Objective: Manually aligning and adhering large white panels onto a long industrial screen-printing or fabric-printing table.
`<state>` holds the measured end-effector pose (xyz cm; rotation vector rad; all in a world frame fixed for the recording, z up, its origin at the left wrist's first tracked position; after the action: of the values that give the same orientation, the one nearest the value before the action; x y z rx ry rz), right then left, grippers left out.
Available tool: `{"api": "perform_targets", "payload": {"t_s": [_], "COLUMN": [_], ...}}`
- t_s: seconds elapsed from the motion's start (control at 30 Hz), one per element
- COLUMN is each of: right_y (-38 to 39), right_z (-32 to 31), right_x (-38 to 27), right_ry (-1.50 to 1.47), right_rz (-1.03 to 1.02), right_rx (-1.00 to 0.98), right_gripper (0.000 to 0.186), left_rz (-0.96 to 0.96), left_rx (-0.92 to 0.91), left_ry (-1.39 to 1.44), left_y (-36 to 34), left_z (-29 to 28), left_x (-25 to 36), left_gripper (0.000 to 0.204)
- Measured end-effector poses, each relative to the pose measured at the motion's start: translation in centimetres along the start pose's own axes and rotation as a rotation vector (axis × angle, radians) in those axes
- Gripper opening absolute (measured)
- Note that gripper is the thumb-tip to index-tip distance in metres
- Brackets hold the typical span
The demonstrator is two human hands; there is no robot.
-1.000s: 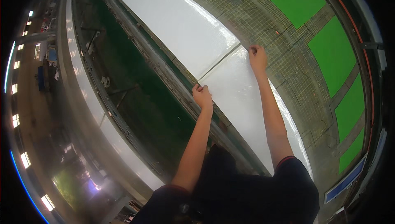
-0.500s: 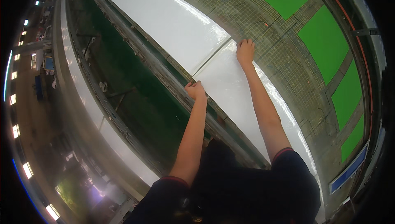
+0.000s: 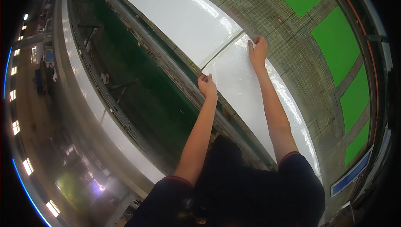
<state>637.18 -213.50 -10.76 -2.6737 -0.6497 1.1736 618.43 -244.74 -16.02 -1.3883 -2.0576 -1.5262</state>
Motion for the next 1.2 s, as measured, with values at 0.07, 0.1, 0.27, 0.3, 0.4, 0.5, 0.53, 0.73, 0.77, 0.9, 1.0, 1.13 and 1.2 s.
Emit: {"api": "perform_targets", "payload": {"t_s": [0.07,0.1,0.27,0.3,0.4,0.5,0.53,0.73,0.77,0.9,1.0,1.13,1.2], "right_y": [-0.8,-1.6,-0.6,-0.3,0.9,0.0,-0.8,-3.4,-3.7,-3.1,-2.6,-2.6,-2.6], "right_z": [0.2,1.5,1.0,-0.1,-3.3,-9.6,-11.4,-10.4,-8.9,-1.2,1.4,0.8,1.1], "right_x": [0.4,0.1,1.3,1.5,1.6,0.4,-0.6,-1.2,-0.4,4.6,2.9,3.9,4.0], "right_ry": [-0.089,-0.049,0.062,0.015,-0.181,-0.333,-0.364,-0.364,-0.363,-0.327,-0.207,-0.059,-0.046], "right_rz": [0.076,0.077,0.008,-0.013,0.089,0.212,0.198,0.156,0.158,0.167,0.155,0.141,0.149], "right_rx": [0.005,-0.124,-0.195,-0.136,0.007,0.14,0.184,0.013,0.019,-0.104,-0.153,-0.143,-0.17], "right_gripper": [0.025,0.023,0.019,0.019,0.02,0.022,0.024,0.02,0.02,0.021,0.022,0.022,0.022], "left_rz": [0.1,0.201,0.352,0.342,0.322,0.283,0.314,0.042,0.045,-0.041,-0.091,-0.091,-0.09], "left_rx": [-0.022,-0.047,-0.205,-0.29,-0.393,-0.425,-0.438,-0.416,-0.421,-0.366,-0.303,-0.278,-0.264], "left_ry": [-0.069,-0.138,-0.26,-0.172,-0.029,-0.014,0.055,0.135,0.132,0.074,0.042,-0.039,-0.039], "left_y": [0.5,0.9,7.3,8.5,10.7,13.4,13.5,9.6,8.3,3.4,-0.4,-1.2,-1.4], "left_z": [-0.1,-0.2,-0.6,-1.0,-2.9,-5.1,-5.8,-5.2,-4.5,-1.3,-1.7,-0.8,-0.8], "left_x": [0.4,1.1,3.5,3.8,5.2,7.8,8.5,6.7,6.2,2.0,-0.7,-1.9,-2.0], "left_gripper": [0.031,0.029,0.022,0.02,0.019,0.02,0.018,0.024,0.024,0.029,0.032,0.033,0.032]}}
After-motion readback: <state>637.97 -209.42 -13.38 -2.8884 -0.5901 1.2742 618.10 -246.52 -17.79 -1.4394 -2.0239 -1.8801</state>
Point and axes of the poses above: each hand's wrist, its own y-axis away from the middle knuckle, its own z-axis out of the palm, x = y × z, the point moved 10 cm from there along -y, towards the middle knuckle, and after that the axes turned 10 degrees about -z, right-handed, at the moved point
